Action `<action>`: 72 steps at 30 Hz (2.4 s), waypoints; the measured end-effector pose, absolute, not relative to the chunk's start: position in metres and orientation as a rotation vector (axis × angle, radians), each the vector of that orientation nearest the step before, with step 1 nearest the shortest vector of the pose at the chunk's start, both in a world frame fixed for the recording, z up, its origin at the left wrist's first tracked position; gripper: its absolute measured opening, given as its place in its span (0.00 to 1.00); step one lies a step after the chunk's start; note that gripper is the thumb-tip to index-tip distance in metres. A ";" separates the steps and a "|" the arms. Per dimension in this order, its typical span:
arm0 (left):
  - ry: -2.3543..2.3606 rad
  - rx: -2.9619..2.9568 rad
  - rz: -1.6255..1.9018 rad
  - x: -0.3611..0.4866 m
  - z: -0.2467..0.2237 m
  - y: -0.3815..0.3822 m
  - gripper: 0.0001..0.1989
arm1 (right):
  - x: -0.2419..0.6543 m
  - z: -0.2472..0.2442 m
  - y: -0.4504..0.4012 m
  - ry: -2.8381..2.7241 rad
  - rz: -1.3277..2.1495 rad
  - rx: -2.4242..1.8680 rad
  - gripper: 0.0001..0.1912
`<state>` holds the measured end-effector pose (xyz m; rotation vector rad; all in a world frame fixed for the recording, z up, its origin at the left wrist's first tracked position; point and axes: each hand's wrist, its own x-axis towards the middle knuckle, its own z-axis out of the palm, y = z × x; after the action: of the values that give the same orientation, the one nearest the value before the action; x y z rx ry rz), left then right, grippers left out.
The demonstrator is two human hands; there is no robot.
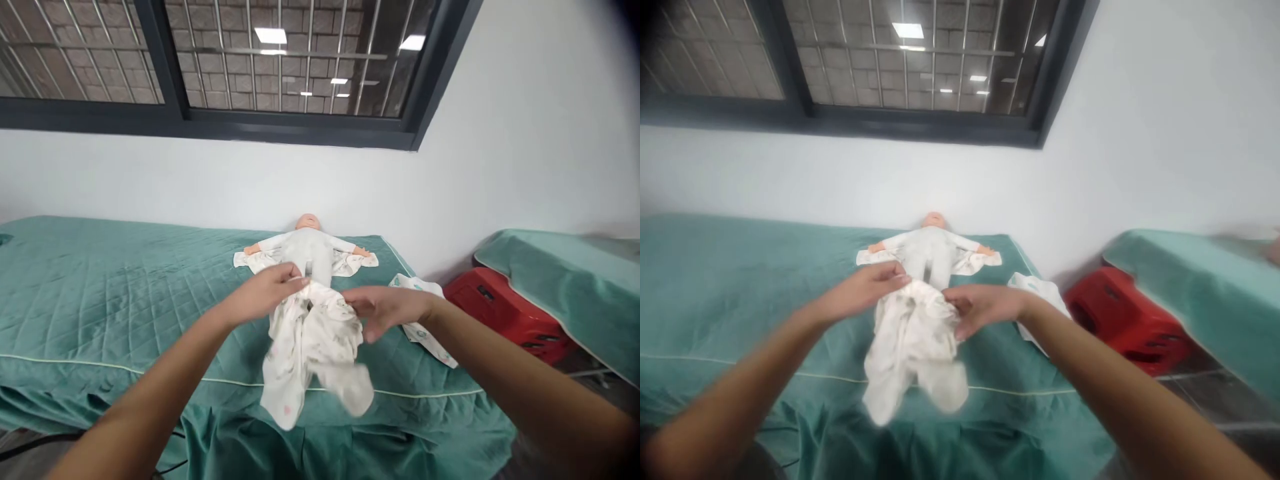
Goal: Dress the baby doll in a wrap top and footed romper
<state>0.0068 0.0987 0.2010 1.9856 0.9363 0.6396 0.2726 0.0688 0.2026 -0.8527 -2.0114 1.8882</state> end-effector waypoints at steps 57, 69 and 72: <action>1.047 2.041 1.331 -0.027 0.215 0.150 0.20 | 0.210 0.216 0.103 -2.394 1.230 -1.105 0.18; 1.637 2.397 0.707 0.013 0.065 0.182 0.08 | 0.264 0.115 0.238 -1.807 0.417 -1.507 0.15; 1.936 2.317 0.484 -0.008 0.082 0.202 0.11 | 0.286 0.097 0.288 -1.710 0.088 -1.651 0.21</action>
<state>-0.0083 0.2018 0.0824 2.3168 1.9358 0.4845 0.2864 0.2881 0.0974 -1.6512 -1.7095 0.0878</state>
